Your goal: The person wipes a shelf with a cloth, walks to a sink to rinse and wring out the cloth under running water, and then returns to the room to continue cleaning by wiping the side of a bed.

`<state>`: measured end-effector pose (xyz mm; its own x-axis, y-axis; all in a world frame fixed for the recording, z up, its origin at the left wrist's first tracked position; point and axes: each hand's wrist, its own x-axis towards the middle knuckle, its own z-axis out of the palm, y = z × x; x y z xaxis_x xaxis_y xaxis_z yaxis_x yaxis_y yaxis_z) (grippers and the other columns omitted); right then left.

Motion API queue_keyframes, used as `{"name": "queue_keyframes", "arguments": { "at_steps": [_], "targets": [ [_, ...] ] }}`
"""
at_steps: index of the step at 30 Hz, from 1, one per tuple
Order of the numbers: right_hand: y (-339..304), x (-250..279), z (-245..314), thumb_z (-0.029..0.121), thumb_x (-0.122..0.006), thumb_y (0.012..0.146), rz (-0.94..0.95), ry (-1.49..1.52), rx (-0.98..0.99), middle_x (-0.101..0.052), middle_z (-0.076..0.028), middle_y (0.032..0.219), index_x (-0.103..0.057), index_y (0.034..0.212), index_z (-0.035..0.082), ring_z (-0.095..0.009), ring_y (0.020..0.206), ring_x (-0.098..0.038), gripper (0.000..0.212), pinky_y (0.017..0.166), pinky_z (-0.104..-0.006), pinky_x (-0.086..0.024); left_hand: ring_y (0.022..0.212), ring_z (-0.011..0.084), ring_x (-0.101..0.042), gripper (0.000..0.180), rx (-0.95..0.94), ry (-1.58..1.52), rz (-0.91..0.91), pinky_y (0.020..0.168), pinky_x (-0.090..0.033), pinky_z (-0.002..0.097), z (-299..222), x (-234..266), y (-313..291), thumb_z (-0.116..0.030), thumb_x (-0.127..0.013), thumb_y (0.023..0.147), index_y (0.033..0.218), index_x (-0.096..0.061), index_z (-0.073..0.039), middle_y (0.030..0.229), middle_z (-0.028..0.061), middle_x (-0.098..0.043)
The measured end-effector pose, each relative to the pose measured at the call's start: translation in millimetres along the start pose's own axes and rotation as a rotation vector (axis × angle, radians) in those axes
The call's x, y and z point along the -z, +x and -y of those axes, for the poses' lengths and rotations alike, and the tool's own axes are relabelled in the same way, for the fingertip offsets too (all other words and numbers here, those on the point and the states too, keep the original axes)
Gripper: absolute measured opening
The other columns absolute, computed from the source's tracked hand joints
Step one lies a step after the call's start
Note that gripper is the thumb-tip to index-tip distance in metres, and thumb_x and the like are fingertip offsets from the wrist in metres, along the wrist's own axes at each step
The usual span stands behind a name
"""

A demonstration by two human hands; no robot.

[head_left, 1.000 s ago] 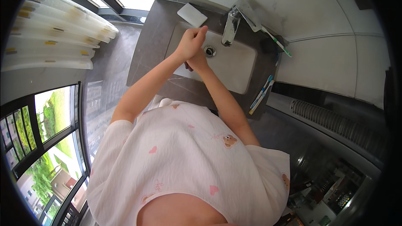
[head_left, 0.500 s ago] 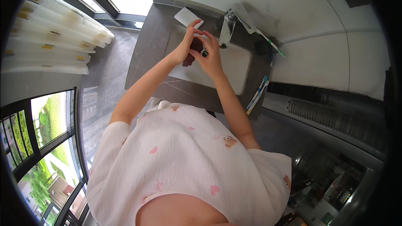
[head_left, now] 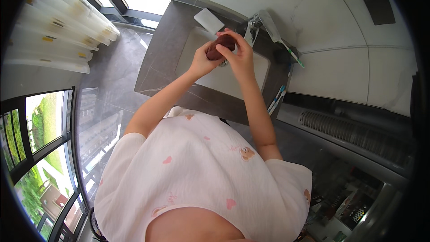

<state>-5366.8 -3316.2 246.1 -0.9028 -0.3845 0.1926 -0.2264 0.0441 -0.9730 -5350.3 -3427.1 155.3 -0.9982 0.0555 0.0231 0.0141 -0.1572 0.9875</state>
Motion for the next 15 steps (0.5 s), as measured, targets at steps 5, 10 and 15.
{"name": "queue_keyframes", "arguments": {
  "at_steps": [5,10,15],
  "targets": [
    [-22,16,-6,0.013,-0.052,0.072,0.228,0.211,-0.112,-0.040,-0.009,0.114,-0.045,0.103,0.003,-0.020,0.107,-0.035,0.034,0.087,-0.0295,-0.029,0.071,0.0166,-0.054,0.028,0.044,-0.096,0.099,0.061,-0.042,0.0271,-10,10,-4,-0.003,-0.059,0.060,0.084,-0.045,-0.001,0.076,0.0093,-0.054],
    [-62,14,-53,0.048,-0.028,0.077,0.016,1.085,-0.693,-0.036,-0.014,0.117,-0.034,0.114,0.001,-0.025,0.107,-0.034,0.060,0.087,-0.0393,-0.028,0.072,0.0323,-0.047,0.034,-0.340,0.382,0.074,0.063,-0.038,0.0344,-28,14,6,0.002,-0.055,0.050,0.082,-0.043,-0.004,0.074,0.0127,-0.050],
    [-56,-13,-68,0.059,-0.033,0.071,0.708,1.682,-0.501,-0.034,-0.018,0.117,-0.027,0.117,-0.002,-0.030,0.107,-0.033,0.076,0.085,-0.0443,-0.030,0.075,0.0318,-0.045,0.032,-0.598,0.588,0.136,0.069,-0.036,0.0351,-43,13,20,-0.002,-0.055,0.050,0.080,-0.044,-0.005,0.073,0.0116,-0.048]
  ]
}}
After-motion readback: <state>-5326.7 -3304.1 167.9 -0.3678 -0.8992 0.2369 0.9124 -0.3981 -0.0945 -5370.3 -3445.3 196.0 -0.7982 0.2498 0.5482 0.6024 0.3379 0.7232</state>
